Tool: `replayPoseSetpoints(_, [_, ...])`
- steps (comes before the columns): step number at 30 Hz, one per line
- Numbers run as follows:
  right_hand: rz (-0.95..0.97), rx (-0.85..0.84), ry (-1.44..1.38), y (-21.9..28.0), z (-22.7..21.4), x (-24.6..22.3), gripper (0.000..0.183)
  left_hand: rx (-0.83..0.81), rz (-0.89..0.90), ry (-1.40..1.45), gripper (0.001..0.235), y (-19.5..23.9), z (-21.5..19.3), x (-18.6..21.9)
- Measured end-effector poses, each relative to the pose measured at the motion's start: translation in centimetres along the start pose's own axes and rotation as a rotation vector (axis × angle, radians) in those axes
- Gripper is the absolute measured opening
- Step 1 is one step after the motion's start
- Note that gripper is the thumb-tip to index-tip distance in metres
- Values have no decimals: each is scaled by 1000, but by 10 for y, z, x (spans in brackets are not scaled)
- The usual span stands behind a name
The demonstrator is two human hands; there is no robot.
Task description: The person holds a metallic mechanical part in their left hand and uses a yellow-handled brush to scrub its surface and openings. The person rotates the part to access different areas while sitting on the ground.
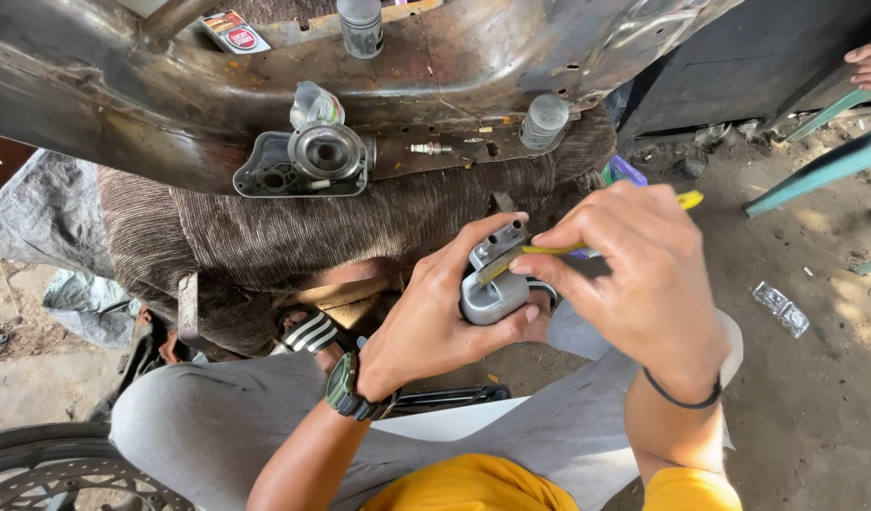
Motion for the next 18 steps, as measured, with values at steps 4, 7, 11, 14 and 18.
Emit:
replayPoseSetpoints(4, [57, -1, -29, -2, -15, 4, 28, 21, 33, 7, 69, 1, -1, 11])
replayPoseSetpoints(7, [10, 18, -5, -3, -16, -2, 31, 15, 53, 18, 70, 0, -3, 13])
replayPoseSetpoints(11, [-13, 32, -50, 2, -16, 4, 29, -11, 67, 16, 70, 2, -4, 13])
replayPoseSetpoints(14, [-21, 33, -64, 2, -15, 0, 27, -40, 64, 10, 70, 0, -4, 9])
replayPoseSetpoints(18, [-64, 17, -70, 0, -17, 3, 30, -77, 83, -11, 70, -1, -5, 6])
Point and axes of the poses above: each hand's wrist, its own y-axis away from the middle knuckle, its own z-axis out of the palm, x = y × z, the point moved 2 cm from there along -y, towards the middle knuckle, and after that the axes turned 14 degrees about -z, right-handed, at the moved point
